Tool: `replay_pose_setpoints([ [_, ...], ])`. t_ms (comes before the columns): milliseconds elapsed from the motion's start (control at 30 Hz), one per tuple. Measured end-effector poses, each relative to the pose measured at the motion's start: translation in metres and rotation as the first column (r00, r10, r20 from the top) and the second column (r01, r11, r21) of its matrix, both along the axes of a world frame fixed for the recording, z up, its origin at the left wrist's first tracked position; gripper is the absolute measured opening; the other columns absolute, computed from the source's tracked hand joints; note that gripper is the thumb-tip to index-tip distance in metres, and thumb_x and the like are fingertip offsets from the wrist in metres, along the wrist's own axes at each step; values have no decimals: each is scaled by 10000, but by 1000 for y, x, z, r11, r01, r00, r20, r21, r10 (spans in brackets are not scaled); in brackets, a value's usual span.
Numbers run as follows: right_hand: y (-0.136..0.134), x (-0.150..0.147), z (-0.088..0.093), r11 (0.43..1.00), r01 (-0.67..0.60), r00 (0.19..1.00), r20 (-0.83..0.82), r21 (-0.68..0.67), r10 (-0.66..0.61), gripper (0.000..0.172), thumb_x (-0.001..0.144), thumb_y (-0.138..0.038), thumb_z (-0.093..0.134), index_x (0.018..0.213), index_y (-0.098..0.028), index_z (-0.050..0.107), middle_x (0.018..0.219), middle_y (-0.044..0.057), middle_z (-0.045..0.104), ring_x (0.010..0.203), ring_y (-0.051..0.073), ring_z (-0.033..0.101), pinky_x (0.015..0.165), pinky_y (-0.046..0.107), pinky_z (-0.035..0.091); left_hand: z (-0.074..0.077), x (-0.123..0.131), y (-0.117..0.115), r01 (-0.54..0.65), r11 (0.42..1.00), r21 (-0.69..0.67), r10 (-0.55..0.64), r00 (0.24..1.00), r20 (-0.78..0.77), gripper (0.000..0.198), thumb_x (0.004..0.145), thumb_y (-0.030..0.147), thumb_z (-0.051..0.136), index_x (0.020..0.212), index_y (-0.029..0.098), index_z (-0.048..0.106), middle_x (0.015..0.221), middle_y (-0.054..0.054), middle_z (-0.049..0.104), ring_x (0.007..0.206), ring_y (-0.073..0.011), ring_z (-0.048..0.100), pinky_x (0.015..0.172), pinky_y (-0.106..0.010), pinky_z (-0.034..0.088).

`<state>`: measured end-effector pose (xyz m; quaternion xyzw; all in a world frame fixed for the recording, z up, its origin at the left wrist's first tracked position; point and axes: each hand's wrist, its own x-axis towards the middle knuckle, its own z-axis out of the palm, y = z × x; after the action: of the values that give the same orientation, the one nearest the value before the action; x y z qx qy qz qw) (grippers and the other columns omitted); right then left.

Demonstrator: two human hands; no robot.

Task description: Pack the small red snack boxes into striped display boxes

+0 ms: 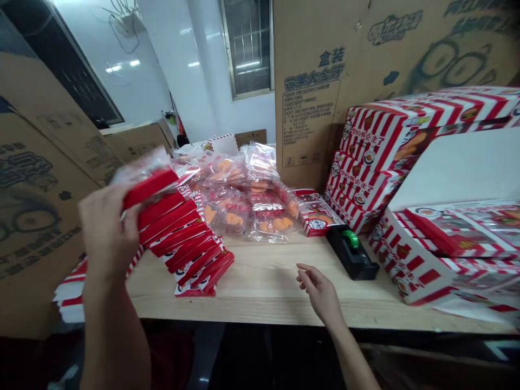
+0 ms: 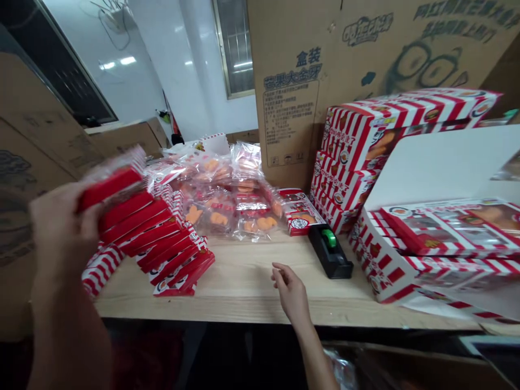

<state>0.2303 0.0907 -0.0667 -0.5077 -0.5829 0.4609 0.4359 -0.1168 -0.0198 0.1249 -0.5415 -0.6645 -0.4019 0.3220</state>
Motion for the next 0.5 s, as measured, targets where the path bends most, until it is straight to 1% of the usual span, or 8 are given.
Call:
replay_pose_setpoints([
  [67, 0, 0, -2, 998, -60, 998, 36, -8, 60, 448, 674, -512, 541, 897, -128, 602, 632, 38, 589, 537, 157, 529, 556, 298, 452, -9, -15, 6, 16, 995, -101, -25, 996, -86, 344, 842, 281, 465, 1095, 81, 584, 1047, -138, 607, 997, -243, 520, 919, -422, 360],
  [100, 1, 0, -3, 997, -82, 995, 55, -9, 82, 442, 678, -510, 536, 892, -129, 603, 632, 39, 591, 537, 159, 531, 559, 299, 452, -13, -19, 8, 24, 994, -109, -33, 996, -82, 336, 856, 290, 447, 1084, 92, 594, 1037, -129, 615, 980, -230, 531, 906, -411, 376],
  [167, 3, 3, -2, 995, -99, 991, 91, -1, 99, 434, 681, -506, 530, 887, -132, 603, 638, 42, 597, 541, 164, 538, 562, 303, 454, -16, -24, 8, 7, 999, -49, -10, 998, -67, 337, 858, 317, 458, 1091, 117, 597, 1065, -113, 609, 1005, -217, 525, 924, -404, 369],
  [267, 9, 8, -1, 994, -102, 985, 145, 26, 97, 420, 698, -496, 516, 894, -135, 600, 645, 46, 605, 545, 171, 548, 568, 308, 457, -13, -24, 6, -8, 999, 40, 11, 998, -56, 357, 831, 338, 515, 1114, 133, 584, 1104, -101, 595, 1042, -207, 515, 947, -386, 361],
  [400, 16, 15, -6, 991, -114, 973, 208, 68, 98, 395, 743, -481, 486, 911, -140, 595, 649, 57, 624, 564, 186, 571, 573, 313, 470, -10, -22, 0, 0, 998, 64, 1, 1000, -12, 355, 817, 306, 539, 1131, 145, 574, 1130, -91, 585, 1061, -205, 516, 945, -370, 379],
  [433, 18, 18, -7, 989, -108, 968, 236, 101, 82, 388, 757, -478, 474, 911, -143, 597, 657, 61, 630, 572, 190, 577, 575, 314, 473, -11, -20, -1, -8, 994, 110, 10, 1000, -17, 371, 800, 297, 561, 1138, 142, 569, 1157, -94, 569, 1092, -220, 497, 965, -386, 360],
  [467, 20, 22, -8, 986, -94, 962, 267, 141, 53, 386, 770, -476, 460, 912, -145, 601, 670, 67, 634, 582, 194, 581, 582, 319, 476, -13, -15, -3, -1, 987, 160, -1, 1000, 16, 391, 786, 285, 579, 1151, 145, 558, 1200, -92, 541, 1144, -236, 456, 996, -407, 321],
  [500, 23, 27, -7, 981, -65, 956, 292, 183, 9, 393, 780, -476, 447, 923, -145, 603, 699, 78, 636, 604, 201, 584, 603, 331, 478, -17, -7, -3, 24, 978, 205, -42, 996, 85, 405, 781, 274, 581, 1166, 154, 543, 1245, -85, 507, 1197, -250, 401, 1024, -429, 274],
])
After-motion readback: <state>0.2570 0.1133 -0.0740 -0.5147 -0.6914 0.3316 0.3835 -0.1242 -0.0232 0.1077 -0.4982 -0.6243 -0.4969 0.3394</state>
